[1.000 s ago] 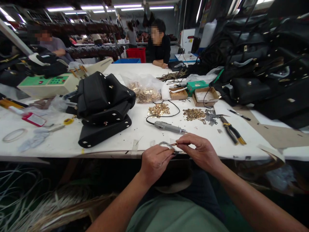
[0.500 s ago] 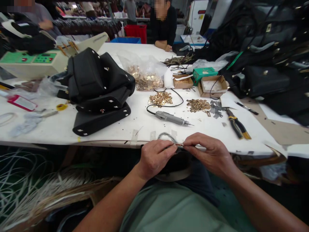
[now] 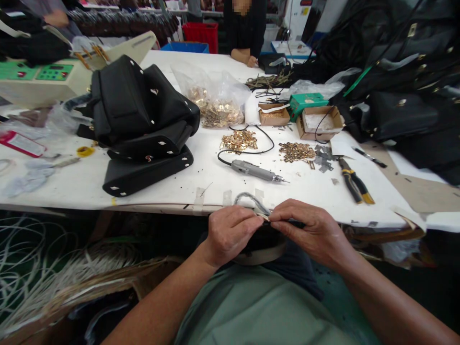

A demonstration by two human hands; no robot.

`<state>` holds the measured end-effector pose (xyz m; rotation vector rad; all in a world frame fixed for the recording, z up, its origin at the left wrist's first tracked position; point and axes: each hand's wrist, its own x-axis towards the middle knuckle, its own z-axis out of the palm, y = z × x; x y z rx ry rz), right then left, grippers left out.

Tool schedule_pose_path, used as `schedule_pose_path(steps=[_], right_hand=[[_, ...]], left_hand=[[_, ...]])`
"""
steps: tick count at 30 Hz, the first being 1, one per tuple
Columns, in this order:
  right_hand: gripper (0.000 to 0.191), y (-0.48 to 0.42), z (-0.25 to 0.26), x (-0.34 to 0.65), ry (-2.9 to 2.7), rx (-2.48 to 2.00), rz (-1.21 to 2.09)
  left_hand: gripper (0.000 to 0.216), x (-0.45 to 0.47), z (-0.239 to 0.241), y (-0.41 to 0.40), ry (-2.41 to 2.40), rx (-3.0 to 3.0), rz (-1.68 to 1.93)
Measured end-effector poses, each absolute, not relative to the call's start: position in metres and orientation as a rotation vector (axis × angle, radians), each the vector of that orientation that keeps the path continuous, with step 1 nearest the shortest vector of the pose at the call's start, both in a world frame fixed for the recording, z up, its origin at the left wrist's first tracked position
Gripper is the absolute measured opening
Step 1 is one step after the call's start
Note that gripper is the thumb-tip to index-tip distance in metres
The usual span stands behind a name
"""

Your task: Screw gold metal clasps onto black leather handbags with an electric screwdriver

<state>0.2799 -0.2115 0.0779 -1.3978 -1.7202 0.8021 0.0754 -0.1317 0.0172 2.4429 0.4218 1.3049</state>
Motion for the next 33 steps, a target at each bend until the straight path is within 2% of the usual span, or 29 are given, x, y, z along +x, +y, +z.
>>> schedule_pose_path(steps=[18,24,28,33], right_hand=[[0.016,-0.211,0.084,0.277,-1.834,-1.426,0.706],[0.018,-0.210,0.087,0.275,-1.855,-1.400,0.693],[0.018,-0.210,0.086,0.276,-1.874,-1.409,0.682],[0.016,-0.208,0.082,0.273,-1.880,-1.406,0.509]], left_hand=[[0.012,0.082,0.024,-0.136,0.519,2.371,1.338],[0.028,0.081,0.024,-0.135,0.479,2.329,1.229],[0.020,0.081,0.027,-0.135,0.472,2.274,1.185],[0.010,0.082,0.032,-0.133,0.504,2.230,1.130]])
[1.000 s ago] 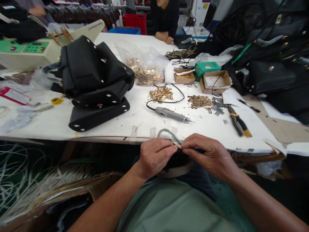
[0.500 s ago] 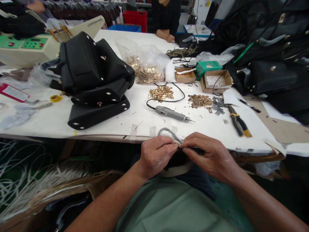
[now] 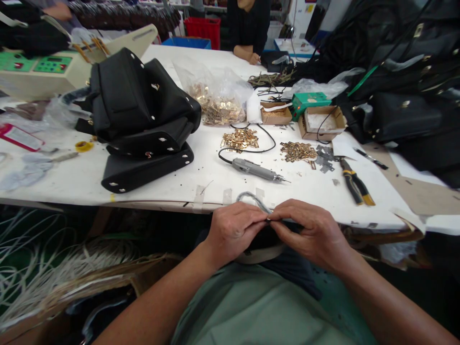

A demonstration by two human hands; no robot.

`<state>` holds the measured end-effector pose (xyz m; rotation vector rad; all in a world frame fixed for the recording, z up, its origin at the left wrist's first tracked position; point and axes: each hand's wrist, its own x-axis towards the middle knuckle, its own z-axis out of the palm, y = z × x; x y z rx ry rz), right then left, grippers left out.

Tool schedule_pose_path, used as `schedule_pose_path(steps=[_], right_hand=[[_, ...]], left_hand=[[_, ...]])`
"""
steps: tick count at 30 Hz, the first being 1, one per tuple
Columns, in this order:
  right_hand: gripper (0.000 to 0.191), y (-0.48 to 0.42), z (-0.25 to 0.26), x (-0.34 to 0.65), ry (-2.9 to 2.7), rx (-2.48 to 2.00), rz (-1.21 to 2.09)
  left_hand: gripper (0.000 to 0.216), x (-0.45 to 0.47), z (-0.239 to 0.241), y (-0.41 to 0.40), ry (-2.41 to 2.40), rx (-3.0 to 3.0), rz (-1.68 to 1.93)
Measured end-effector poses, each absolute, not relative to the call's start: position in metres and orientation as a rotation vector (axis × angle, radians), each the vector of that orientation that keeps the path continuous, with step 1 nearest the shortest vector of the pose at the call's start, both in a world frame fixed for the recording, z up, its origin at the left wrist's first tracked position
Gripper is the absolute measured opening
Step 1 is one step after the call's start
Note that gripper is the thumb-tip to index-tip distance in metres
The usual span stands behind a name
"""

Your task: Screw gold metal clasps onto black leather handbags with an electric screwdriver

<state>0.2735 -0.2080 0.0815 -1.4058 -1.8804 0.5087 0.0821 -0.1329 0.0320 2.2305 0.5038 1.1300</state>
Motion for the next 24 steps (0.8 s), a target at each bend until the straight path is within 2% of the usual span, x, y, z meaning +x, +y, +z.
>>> schedule_pose_path(steps=[3,14,24], right_hand=[[0.016,-0.208,0.078,0.272,-1.887,-1.397,0.489],[0.013,-0.203,0.066,0.270,-1.558,-1.618,0.728],[0.015,-0.195,0.056,0.263,-1.291,-1.669,0.894]], left_hand=[[0.007,0.081,0.034,-0.130,0.516,2.216,1.060],[0.009,0.083,0.047,-0.124,0.714,1.945,0.654],[0.012,0.087,0.045,-0.113,0.809,1.666,0.517]])
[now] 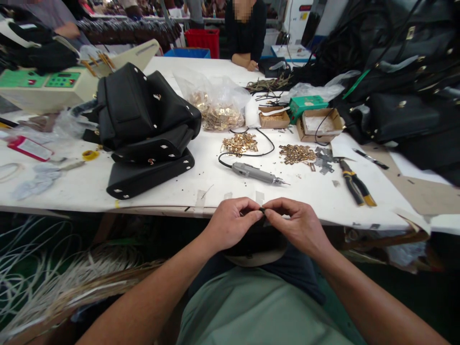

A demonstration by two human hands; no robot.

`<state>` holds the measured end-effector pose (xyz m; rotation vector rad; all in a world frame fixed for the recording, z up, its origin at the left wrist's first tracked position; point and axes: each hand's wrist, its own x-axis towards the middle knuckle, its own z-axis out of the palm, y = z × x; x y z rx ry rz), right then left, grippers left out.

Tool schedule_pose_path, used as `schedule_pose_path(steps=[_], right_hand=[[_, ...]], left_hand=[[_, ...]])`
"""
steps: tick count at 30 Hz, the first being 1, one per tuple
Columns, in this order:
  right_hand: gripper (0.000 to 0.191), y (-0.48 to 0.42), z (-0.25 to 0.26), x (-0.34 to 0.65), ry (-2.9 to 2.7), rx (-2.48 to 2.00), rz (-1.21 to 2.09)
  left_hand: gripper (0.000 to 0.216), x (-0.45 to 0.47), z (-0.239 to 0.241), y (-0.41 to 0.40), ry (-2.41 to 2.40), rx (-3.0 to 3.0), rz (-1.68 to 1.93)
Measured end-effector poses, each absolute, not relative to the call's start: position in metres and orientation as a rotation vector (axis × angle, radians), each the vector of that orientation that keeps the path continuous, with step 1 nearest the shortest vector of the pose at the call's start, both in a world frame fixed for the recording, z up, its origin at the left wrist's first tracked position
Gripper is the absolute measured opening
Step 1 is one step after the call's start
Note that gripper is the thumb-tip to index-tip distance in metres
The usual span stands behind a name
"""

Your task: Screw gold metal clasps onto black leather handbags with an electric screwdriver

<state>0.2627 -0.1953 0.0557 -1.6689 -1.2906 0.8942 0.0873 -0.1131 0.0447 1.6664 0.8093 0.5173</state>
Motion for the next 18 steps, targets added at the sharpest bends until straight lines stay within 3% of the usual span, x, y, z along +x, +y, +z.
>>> schedule_pose_path(steps=[7,11,18], right_hand=[[0.014,-0.188,0.050,0.263,-1.155,-1.646,0.950],[0.016,-0.185,0.047,0.265,-1.068,-1.585,1.030],[0.012,-0.185,0.055,0.261,-1.241,-1.651,0.727]], left_hand=[[0.013,0.089,0.046,-0.103,0.715,1.734,0.461],[0.027,0.087,0.049,-0.102,0.674,1.719,0.411],[0.021,0.089,0.056,-0.104,0.741,1.792,0.398]])
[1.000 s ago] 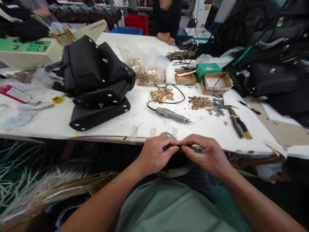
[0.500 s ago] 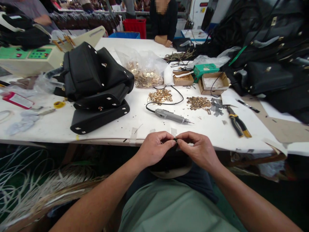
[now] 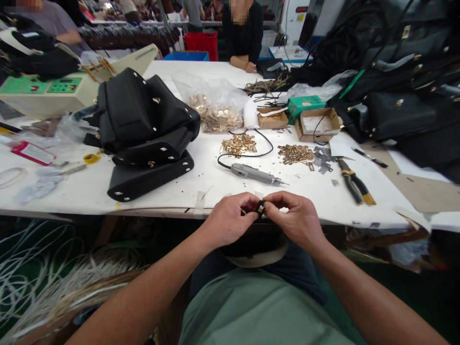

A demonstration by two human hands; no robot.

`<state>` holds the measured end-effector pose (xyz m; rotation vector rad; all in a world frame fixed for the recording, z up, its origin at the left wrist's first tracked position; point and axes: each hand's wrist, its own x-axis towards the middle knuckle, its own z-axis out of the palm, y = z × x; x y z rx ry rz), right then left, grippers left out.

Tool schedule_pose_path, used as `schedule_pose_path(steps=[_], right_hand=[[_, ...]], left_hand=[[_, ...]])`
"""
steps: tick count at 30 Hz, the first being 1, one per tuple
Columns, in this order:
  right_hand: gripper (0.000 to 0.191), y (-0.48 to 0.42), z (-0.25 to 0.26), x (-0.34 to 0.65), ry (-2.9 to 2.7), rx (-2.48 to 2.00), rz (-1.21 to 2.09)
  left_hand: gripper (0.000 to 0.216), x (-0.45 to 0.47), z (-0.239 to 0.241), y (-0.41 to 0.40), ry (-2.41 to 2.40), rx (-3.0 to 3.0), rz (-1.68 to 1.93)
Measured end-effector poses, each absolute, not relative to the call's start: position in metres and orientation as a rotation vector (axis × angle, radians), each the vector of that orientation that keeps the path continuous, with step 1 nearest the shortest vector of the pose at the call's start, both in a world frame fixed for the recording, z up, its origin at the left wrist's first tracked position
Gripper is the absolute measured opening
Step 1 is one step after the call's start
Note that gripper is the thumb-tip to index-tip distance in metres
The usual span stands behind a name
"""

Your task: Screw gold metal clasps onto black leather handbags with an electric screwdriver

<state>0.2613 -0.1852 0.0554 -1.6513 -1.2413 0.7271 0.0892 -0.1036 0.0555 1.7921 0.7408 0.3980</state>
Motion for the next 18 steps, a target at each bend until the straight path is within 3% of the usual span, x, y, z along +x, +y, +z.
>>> schedule_pose_path(steps=[7,11,14,18], right_hand=[[0.013,-0.184,0.056,0.261,-1.452,-1.600,0.459],[0.012,-0.178,0.056,0.267,-1.352,-1.612,0.546],[0.011,-0.181,0.058,0.266,-1.354,-1.609,0.614],[0.015,-0.207,0.056,0.253,-1.618,-1.436,0.503]], left_hand=[[0.025,0.094,0.052,-0.107,0.832,1.910,0.461],[0.030,0.092,0.050,-0.111,0.908,2.152,0.557],[0.039,0.083,0.049,-0.116,0.862,2.423,0.430],[0.014,0.066,0.046,-0.129,0.635,2.587,0.132]])
